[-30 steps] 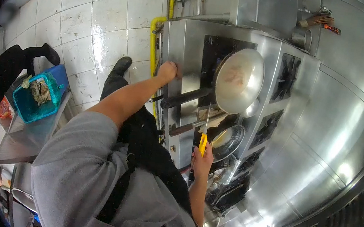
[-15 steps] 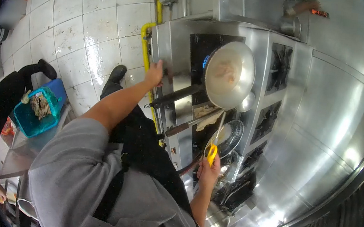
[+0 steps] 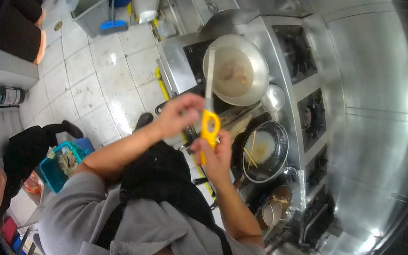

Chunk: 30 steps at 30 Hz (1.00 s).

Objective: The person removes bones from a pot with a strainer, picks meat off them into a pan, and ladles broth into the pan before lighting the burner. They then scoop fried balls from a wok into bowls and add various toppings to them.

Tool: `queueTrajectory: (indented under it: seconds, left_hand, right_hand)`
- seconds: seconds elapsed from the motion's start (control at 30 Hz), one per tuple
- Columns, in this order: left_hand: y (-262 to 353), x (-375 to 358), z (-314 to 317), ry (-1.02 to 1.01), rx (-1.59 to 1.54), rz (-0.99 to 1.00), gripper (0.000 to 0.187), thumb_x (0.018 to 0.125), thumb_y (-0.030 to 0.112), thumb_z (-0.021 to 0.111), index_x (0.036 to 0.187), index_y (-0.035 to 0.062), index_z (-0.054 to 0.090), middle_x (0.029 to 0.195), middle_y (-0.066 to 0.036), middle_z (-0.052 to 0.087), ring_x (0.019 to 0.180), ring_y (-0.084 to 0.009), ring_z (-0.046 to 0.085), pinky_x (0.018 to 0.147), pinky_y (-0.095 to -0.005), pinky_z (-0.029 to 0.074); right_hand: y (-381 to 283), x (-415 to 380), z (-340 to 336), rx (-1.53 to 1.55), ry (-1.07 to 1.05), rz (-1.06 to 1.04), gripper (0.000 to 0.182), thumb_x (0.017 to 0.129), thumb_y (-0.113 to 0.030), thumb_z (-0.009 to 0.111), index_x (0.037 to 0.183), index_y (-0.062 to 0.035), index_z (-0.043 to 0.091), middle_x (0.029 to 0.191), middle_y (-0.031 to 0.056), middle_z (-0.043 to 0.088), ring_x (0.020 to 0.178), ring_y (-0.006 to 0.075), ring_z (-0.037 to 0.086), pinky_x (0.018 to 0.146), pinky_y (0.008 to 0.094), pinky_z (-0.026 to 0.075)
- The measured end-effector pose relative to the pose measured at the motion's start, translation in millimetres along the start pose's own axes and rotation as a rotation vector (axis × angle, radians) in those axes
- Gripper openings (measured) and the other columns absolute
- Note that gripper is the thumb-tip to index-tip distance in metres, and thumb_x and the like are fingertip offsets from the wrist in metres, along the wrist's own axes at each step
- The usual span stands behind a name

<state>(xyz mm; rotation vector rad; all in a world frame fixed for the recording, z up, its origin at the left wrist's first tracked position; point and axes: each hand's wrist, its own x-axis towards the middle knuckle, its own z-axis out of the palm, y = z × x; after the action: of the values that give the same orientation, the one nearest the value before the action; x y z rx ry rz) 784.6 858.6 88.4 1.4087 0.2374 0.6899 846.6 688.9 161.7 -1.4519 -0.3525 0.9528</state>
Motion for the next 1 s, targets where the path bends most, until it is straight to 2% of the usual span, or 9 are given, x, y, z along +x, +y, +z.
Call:
queueTrajectory:
  seconds: [0.07,0.1,0.23,0.27,0.33,0.6,0.77,0.87,1.0]
  left_hand:
    - [30.5,-14.5,21.1,-0.141,0.117,-0.049,0.037,0.095,0.030,0.067,0.120,0.0027,0.062,0.096,-0.003,0.067,0.091,-0.0131,0.063,0.082,-0.0303,0.052]
    - [59.4,-15.6,25.3,-0.213,-0.204,-0.587,0.035,0.098,0.030,0.064,0.119,0.0016,0.063,0.098,-0.004,0.070,0.093,-0.0136,0.064,0.085,-0.0303,0.052]
    - [44.1,-43.2,45.2,0.139,-0.136,-0.219,0.032,0.102,0.027,0.057,0.119,0.0002,0.062,0.098,-0.010,0.072,0.088,-0.0133,0.068,0.080,-0.0307,0.054]
    - [58.6,-50.7,47.2,0.289,-0.190,-0.334,0.027,0.102,0.027,0.059,0.106,-0.0001,0.062,0.088,-0.009,0.070,0.079,-0.0145,0.067,0.074,-0.0311,0.055]
    - [73.2,-69.8,42.6,0.385,-0.190,-0.321,0.022,0.100,0.023,0.061,0.096,0.0021,0.058,0.078,-0.007,0.066,0.067,-0.0156,0.065,0.064,-0.0299,0.053]
    - [119.6,-145.2,63.4,0.454,-0.096,-0.435,0.017,0.099,0.017,0.061,0.107,0.0047,0.052,0.066,-0.005,0.056,0.051,-0.0148,0.055,0.049,-0.0285,0.045]
    - [141.5,-194.2,68.4,0.470,-0.095,-0.439,0.017,0.099,0.016,0.059,0.109,0.0042,0.050,0.070,-0.006,0.057,0.051,-0.0151,0.054,0.049,-0.0283,0.045]
    - [153.3,-217.9,67.5,0.496,-0.089,-0.416,0.018,0.099,0.016,0.058,0.111,0.0042,0.050,0.070,-0.007,0.057,0.051,-0.0159,0.054,0.049,-0.0282,0.044]
    - [173.0,-246.2,68.4,0.482,-0.063,-0.345,0.022,0.100,0.015,0.057,0.116,0.0049,0.048,0.074,-0.008,0.058,0.052,-0.0157,0.054,0.048,-0.0278,0.045]
  right_hand:
    - [6.8,-2.6,1.7,-0.079,-0.152,-0.043,0.029,0.100,-0.009,0.056,0.120,-0.0084,0.036,0.082,0.0107,0.063,0.049,0.0126,0.053,0.044,0.0230,0.042]
    - [4.0,-6.0,0.2,-0.038,-0.204,-0.003,0.029,0.100,-0.011,0.056,0.122,-0.0070,0.037,0.086,0.0103,0.063,0.055,0.0132,0.056,0.048,0.0235,0.045]
    - [43.2,-17.3,-34.8,-0.003,-0.188,-0.017,0.033,0.100,-0.015,0.059,0.127,-0.0035,0.045,0.102,0.0100,0.062,0.080,0.0153,0.062,0.067,0.0274,0.052]
    - [46.0,-24.2,-52.8,-0.073,-0.144,0.130,0.030,0.099,-0.013,0.058,0.126,-0.0026,0.051,0.120,0.0109,0.058,0.115,0.0218,0.057,0.099,0.0383,0.048]
    - [70.6,-28.5,-85.8,0.040,0.049,0.403,0.054,0.093,-0.019,0.065,0.138,-0.0009,0.042,0.133,0.0168,0.052,0.125,0.0285,0.051,0.114,0.0455,0.035]
    - [126.3,11.6,-96.9,0.372,0.027,0.840,0.086,0.084,-0.030,0.070,0.148,0.0040,0.024,0.151,0.0296,0.030,0.145,0.0403,0.026,0.123,0.0481,0.015]
    - [104.4,32.8,-80.7,0.692,0.180,0.581,0.031,0.086,-0.027,0.066,0.099,-0.0046,0.050,0.098,0.0168,0.058,0.093,0.0300,0.061,0.090,0.0435,0.053]
    - [85.8,40.6,-99.8,0.741,0.135,0.259,0.022,0.089,-0.020,0.062,0.076,-0.0118,0.047,0.063,0.0028,0.046,0.056,0.0169,0.048,0.055,0.0336,0.049]
    - [40.3,-12.9,-98.5,0.715,0.194,0.295,0.027,0.093,-0.015,0.054,0.070,-0.0154,0.040,0.059,-0.0006,0.039,0.051,0.0151,0.042,0.050,0.0304,0.040]
